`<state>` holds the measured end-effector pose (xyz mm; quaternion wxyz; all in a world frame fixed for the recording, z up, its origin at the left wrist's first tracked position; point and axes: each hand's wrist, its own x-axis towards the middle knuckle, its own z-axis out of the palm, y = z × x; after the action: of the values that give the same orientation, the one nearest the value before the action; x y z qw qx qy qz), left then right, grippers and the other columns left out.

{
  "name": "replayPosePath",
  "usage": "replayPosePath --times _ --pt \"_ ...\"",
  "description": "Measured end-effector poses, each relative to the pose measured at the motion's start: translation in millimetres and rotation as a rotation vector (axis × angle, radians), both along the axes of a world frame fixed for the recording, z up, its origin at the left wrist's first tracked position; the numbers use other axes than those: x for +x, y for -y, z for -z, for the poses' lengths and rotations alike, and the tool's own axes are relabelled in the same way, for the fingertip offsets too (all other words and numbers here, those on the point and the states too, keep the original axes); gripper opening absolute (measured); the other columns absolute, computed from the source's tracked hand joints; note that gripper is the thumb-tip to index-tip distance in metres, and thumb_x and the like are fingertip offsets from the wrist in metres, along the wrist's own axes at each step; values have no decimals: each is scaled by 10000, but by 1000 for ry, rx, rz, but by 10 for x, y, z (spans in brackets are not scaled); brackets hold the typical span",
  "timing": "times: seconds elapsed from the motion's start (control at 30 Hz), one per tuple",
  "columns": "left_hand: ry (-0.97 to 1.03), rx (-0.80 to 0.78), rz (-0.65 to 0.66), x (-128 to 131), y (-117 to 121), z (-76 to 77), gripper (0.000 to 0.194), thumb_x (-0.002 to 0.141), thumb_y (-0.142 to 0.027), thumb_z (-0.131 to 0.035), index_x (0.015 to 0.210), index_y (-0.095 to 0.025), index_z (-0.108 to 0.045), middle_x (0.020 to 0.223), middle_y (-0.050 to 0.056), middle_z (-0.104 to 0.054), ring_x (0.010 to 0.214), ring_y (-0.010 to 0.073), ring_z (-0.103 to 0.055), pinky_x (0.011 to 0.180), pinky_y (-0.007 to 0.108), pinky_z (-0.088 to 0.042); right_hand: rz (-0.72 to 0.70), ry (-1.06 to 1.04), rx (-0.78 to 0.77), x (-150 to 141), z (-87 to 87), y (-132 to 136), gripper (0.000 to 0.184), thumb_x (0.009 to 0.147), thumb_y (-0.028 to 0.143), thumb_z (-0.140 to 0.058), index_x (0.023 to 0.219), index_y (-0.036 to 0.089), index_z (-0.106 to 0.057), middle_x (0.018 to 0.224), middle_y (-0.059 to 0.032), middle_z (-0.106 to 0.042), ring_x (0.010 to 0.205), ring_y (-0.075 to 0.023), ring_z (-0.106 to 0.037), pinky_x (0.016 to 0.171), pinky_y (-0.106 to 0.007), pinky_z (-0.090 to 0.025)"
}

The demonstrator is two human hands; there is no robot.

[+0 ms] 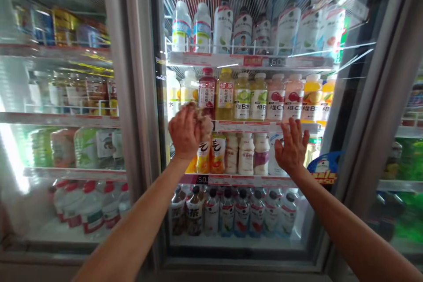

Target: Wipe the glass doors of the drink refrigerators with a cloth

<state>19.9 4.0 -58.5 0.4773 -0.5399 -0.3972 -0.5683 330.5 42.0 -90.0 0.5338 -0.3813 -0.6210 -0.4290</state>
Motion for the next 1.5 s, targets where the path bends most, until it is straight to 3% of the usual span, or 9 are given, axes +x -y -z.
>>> replayPosePath --times 0.27,0.47,0.53,0.7,0.9,1.1,1.27,1.43,1.5 --pt "-343 -188 84 645 -46 281 541 854 -403 -442 1332 -161 -367 1383 107 -419 1355 259 -239 1110 495 -207 -22 -15 9 -17 29 16 582 840 283 -404 1400 228 -256 1464 -111 -294 1366 -259 -219 1084 -504 -151" --pt "2 5 68 -77 -20 -110 498 884 -226 -361 1376 -183 -296 1425 100 -352 1361 237 -231 1107 492 -258 -24 -13 12 -13 36 6 581 829 264 -418 1391 219 -277 1463 -110 -297 1366 -257 -221 1082 -501 -157" --pt "21 10 63 -76 -5 -59 538 878 -207 -361 1401 -175 -236 1447 107 -309 1370 246 -198 1104 509 -262 -25 -16 28 -23 41 5 575 830 265 -418 1387 207 -286 1459 -117 -304 1363 -259 -227 1079 -505 -164" --pt "-600 -202 94 383 -8 345 521 867 -182 -381 1381 -191 -293 1355 63 -463 1315 207 -332 1075 414 -347 -18 -23 38 -28 41 10 544 838 279 -413 1367 178 -337 1435 -137 -343 1356 -265 -247 1076 -504 -178" --pt "-40 -54 54 -42 7 90 538 883 -218 -356 1404 -174 -228 1430 110 -341 1361 246 -223 1107 527 -235 -10 -5 57 -20 54 -10 556 836 265 -415 1379 196 -317 1456 -125 -308 1362 -265 -230 1078 -519 -169" --pt "-759 -157 118 113 53 279 526 872 -162 -366 1384 -234 -269 1352 34 -469 1292 165 -372 1074 394 -341 -11 20 65 -12 59 -6 561 838 262 -425 1385 239 -305 1478 -98 -268 1364 -262 -225 1078 -520 -168" --pt "-148 3 8 -42 60 95 535 882 -196 -370 1399 -166 -235 1399 118 -390 1354 222 -240 1107 493 -245 -3 23 85 -12 61 -8 551 839 255 -428 1378 227 -321 1470 -103 -285 1362 -257 -230 1080 -511 -177" --pt "-705 -102 58 -154 86 175 483 867 -180 -427 1343 -210 -347 1304 45 -519 1312 171 -335 1086 391 -322 -13 21 80 -14 66 -16 549 837 261 -434 1375 210 -333 1463 -115 -296 1357 -268 -240 1080 -513 -173" --pt "-586 -69 35 -258 81 111 472 878 -200 -424 1343 -207 -345 1305 47 -518 1308 168 -345 1108 398 -288 -21 15 69 -16 69 -13 553 839 258 -430 1380 220 -321 1469 -109 -286 1359 -265 -236 1081 -514 -169"
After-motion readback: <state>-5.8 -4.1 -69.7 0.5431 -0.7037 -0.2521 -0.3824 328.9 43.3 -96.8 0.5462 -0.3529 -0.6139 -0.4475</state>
